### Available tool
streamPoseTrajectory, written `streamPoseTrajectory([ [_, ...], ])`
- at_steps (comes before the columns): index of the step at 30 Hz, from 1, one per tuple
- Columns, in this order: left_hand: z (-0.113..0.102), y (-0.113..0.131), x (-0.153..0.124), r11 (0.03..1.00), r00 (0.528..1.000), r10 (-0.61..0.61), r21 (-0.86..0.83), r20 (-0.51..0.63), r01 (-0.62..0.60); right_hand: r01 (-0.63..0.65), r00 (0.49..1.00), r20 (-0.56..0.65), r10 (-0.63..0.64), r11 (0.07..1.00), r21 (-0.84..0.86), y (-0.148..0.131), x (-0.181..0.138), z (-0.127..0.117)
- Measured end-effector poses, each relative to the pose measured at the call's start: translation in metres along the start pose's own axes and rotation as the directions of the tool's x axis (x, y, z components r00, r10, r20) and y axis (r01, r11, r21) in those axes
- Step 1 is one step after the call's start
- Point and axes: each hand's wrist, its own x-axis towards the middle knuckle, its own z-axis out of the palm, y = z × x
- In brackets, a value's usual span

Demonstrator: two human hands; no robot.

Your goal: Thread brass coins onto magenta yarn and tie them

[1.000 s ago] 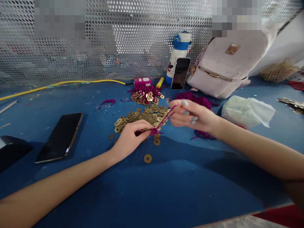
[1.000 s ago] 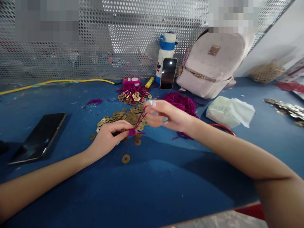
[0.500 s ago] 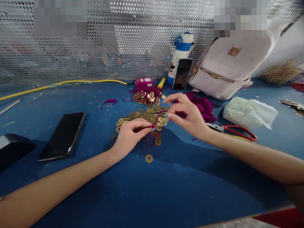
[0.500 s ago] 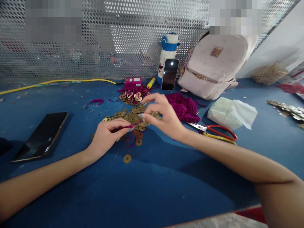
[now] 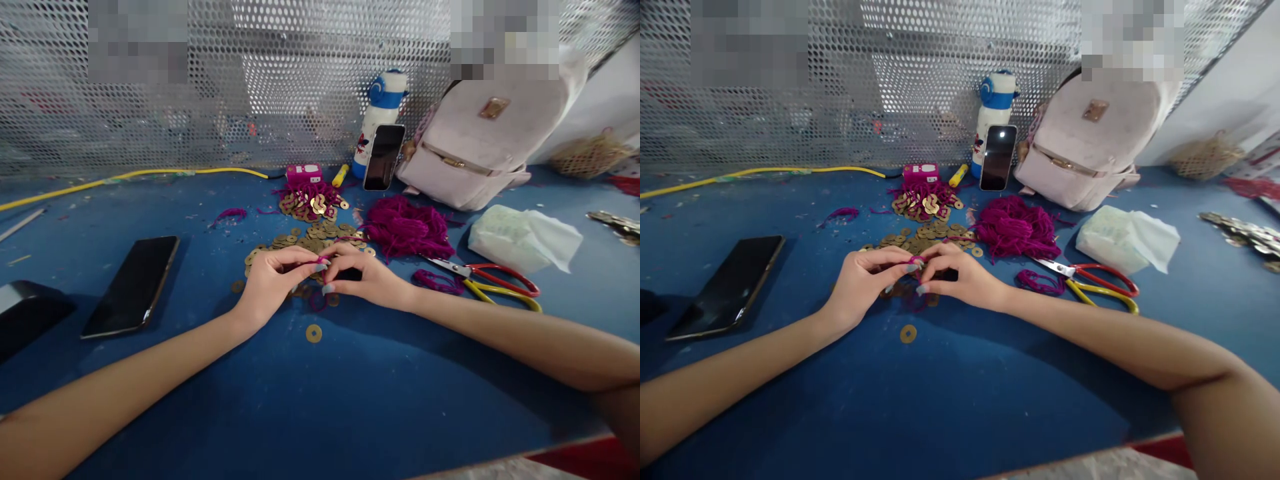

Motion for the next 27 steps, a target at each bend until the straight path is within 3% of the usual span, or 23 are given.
streamPoseTrajectory([
  [4, -0.001, 0.002, 0.001, 1.0, 1.0, 0.007, 0.025, -0.006, -0.007, 0.055, 0.995, 0.083, -0.046, 0.993, -0.105, -0.003, -0.001, 0.0],
  [12, 0.0, 0.01, -0.001, 0.998, 0.999, 0.021, 0.052, 0.033, -0.023, 0.066, 0.996, 0.061, -0.06, 0.992, -0.105, -0.001, -0.002, 0.002],
  [16, 0.0, 0.007, 0.0, 0.997, 0.998, -0.066, 0.047, 0.014, 0.065, -0.046, 0.999, -0.016, 0.046, 0.998, 0.033, -0.001, -0.002, 0.003],
  [19, -0.001, 0.003, 0.001, 0.989, 0.988, -0.142, 0.046, 0.061, 0.139, -0.111, 0.987, -0.102, 0.126, 0.984, 0.142, -0.002, -0.002, 0.001],
  [27, 0.0, 0.0, 0.003, 0.988, 0.985, -0.132, 0.095, 0.114, 0.122, -0.043, 0.961, -0.255, 0.109, 0.967, 0.25, -0.001, -0.002, -0.003],
])
